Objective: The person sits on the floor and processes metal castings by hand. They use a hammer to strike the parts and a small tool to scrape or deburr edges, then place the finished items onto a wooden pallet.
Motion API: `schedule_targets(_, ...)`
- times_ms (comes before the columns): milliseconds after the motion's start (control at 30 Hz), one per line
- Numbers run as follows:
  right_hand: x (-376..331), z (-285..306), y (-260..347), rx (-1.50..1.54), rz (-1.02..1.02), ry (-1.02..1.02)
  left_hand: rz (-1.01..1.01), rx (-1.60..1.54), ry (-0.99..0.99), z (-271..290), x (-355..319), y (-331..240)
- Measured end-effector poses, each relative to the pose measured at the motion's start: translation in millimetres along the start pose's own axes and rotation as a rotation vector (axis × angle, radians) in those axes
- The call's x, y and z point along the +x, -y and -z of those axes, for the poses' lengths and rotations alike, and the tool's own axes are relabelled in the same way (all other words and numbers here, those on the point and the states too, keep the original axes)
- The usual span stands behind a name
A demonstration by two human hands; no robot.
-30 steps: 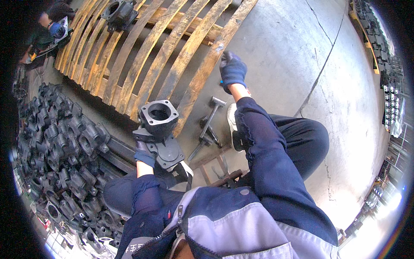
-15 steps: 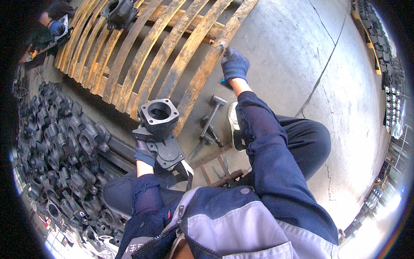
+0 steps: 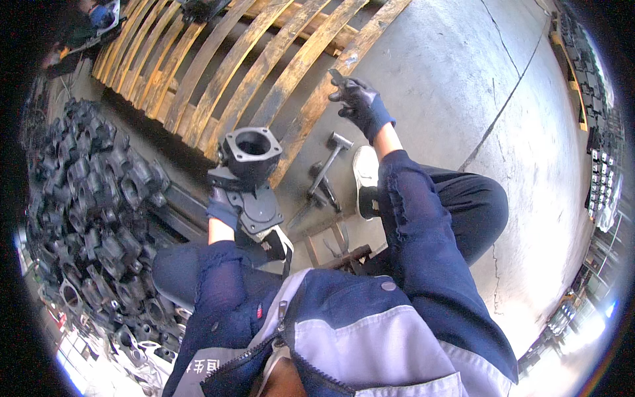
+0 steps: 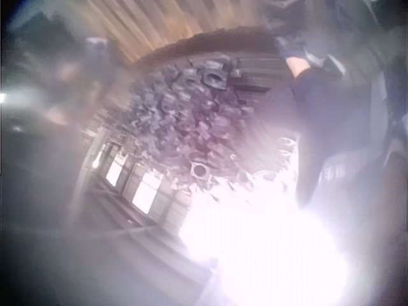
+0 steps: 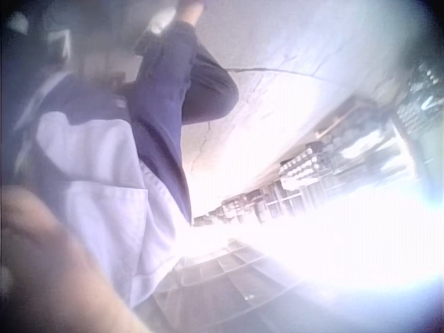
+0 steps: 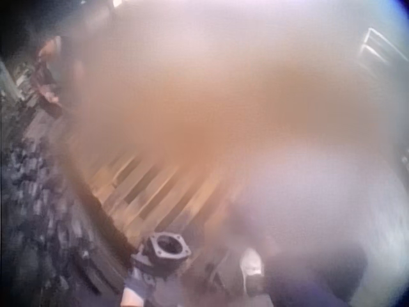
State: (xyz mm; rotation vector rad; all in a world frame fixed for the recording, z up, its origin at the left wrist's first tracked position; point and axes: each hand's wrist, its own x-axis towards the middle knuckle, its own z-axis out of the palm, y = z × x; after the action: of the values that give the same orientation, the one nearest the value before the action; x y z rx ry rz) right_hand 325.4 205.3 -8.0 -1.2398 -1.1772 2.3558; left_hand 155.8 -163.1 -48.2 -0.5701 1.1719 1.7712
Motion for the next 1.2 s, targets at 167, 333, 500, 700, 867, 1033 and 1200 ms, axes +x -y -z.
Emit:
schedule_targets(167, -85.7, -32.0, -29.0, -0.339, 0.314, 0.288, -0.021, -0.018, 0.023, -0.2, 3.6, -3.0)
schedule_targets(333, -168.2, -72.2, -101.1, -0.468, 0.152, 0.257, -0.016, -0.042, 0.006, 2.1, 0.1, 0.0)
schedule_targets(500, -195.8, -106.4, -116.4, -0.333, -0.252, 0.341, -0.013, -0.045, -0.013, 5.2, -1.5, 2.1)
schedule_targets(700, -199.8, -114.3, -128.6, -0.391, -0.030, 0.323, -0.008, -0.041, -0.030, 5.6, -2.4, 0.2)
schedule_targets(867, -195.4, -114.1, -132.4, -0.565, 0.160, 0.296, -0.007, -0.037, -0.034, 4.3, -1.2, -0.1)
schedule_targets(1033, -205.2, -123.6, -100.4, -1.052, 0.548, 0.280, -0.018, -0.024, -0.038, 3.8, -2.0, -3.3)
schedule_targets(1200, -194.8, -126.7, -95.9, -1.382, 0.456, 0.332, -0.010, -0.014, -0.048, 2.9, -1.6, -4.6)
